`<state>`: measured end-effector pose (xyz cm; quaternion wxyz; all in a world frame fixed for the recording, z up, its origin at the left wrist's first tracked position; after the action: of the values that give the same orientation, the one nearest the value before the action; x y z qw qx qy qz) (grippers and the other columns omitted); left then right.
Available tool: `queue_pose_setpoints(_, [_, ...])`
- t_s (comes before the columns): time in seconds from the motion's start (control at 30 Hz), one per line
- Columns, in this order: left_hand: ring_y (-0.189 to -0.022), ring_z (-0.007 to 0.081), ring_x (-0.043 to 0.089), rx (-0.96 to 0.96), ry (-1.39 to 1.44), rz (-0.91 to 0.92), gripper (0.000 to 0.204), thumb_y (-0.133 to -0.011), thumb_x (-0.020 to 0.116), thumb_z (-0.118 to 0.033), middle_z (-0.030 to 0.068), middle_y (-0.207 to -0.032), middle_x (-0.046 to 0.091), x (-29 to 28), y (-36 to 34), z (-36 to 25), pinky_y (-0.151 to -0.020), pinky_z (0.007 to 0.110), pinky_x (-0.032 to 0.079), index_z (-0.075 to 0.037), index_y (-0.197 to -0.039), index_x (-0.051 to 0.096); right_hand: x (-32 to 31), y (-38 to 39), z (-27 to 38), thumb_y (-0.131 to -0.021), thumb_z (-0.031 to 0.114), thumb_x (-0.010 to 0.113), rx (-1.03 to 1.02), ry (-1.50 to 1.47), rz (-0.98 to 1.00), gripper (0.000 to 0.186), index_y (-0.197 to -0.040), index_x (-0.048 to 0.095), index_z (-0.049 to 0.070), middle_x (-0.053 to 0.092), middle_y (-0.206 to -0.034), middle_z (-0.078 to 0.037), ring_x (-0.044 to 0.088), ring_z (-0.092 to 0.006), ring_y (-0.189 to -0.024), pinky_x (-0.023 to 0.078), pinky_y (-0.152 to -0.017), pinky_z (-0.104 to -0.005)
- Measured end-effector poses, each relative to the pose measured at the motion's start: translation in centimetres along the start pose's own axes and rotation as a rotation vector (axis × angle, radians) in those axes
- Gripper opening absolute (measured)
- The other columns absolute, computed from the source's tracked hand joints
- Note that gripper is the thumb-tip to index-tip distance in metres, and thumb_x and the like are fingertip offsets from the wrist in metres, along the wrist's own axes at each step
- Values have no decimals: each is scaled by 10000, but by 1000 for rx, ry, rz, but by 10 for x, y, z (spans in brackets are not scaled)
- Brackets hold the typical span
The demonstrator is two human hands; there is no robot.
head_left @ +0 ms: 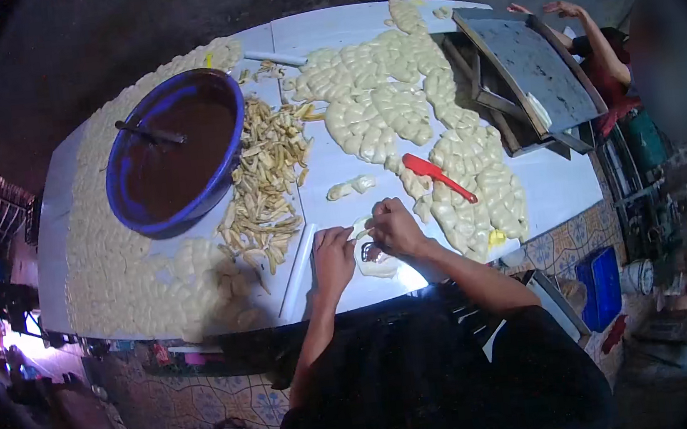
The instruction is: The person prepares pastries by flattening dough portions using a roller and hands, spreading chocolate filling with a spatula, adding banana slices, rolling the dough closed by hand, and placing the shaped pastries onto a baking tray.
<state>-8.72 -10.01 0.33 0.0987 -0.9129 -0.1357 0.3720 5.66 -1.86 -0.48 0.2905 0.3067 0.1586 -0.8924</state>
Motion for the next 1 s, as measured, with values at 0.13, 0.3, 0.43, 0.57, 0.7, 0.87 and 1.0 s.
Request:
queue_pose_setpoints(0.13, [-996, 285, 529, 77, -90, -31, 90, -805, 761, -108, 64, -978, 600, 12, -10, -11, -875, 423, 441, -105, -887, 799, -1, 7, -3, -740, 90, 733, -122, 139, -59, 182, -920, 758, 76, 632, -939, -89, 564, -310, -965, 484, -847, -418])
queue_pose_setpoints(0.3, [-1055, 279, 515, 30, -91, -14, 101, -786, 781, -132, 59, -1060, 579, 16, 8, -1, -922, 427, 412, -129, -885, 802, 8, 19, 20, -725, 90, 752, -229, 152, 48, 201, -920, 727, 47, 627, -908, -106, 553, -326, -920, 475, -822, -422])
queue_pose_setpoints(0.43, [-1101, 292, 504, 23, -99, 83, 96, -803, 784, -171, 74, -1106, 582, 17, 24, -14, -968, 439, 387, -129, -886, 806, 8, 41, 16, -747, 72, 735, -210, 127, 79, 165, -906, 709, 34, 619, -881, -115, 555, -333, -902, 476, -812, -428])
queue_pose_setpoints(0.57, [-1165, 320, 499, 34, -74, 72, 213, -815, 775, -166, 112, -1184, 584, 8, 40, -25, -990, 453, 397, -113, -1020, 794, -7, 63, 16, -779, 40, 718, -46, -27, -39, 218, -997, 713, 25, 642, -932, -145, 590, -348, -949, 509, -842, -447])
queue_pose_setpoints(0.7, [-1121, 340, 496, 171, -32, 65, 230, -792, 781, -124, 113, -1145, 576, -3, 50, -44, -929, 458, 435, -89, -1019, 778, -12, 91, 42, -761, 61, 757, -156, 141, -68, 282, -1039, 715, 38, 642, -969, -122, 588, -331, -932, 512, -835, -428])
queue_pose_setpoints(0.87, [-984, 321, 518, 148, -16, -42, 122, -759, 752, -51, 97, -973, 582, 11, 44, -32, -872, 457, 427, -82, -877, 757, 1, 89, 16, -827, 73, 716, -42, -33, -216, 220, -1045, 720, 43, 658, -918, -145, 606, -338, -901, 505, -788, -418])
queue_pose_setpoints(1.0, [-1024, 316, 506, 31, -9, -59, 121, -765, 696, -4, 87, -979, 577, 17, 17, -23, -909, 450, 404, -69, -855, 743, -14, 57, -4, -829, 40, 668, 176, -195, -206, 231, -1051, 717, -3, 656, -964, -196, 624, -395, -907, 510, -828, -453])
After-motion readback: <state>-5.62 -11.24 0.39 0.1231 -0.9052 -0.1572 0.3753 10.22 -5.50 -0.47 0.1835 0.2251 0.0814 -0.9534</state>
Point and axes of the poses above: each hand's wrist, its own y-axis away from the middle knuckle, its own x-axis out of the palm, z = x × y, the point moved 9 cm from there along -y, towards the middle knuckle
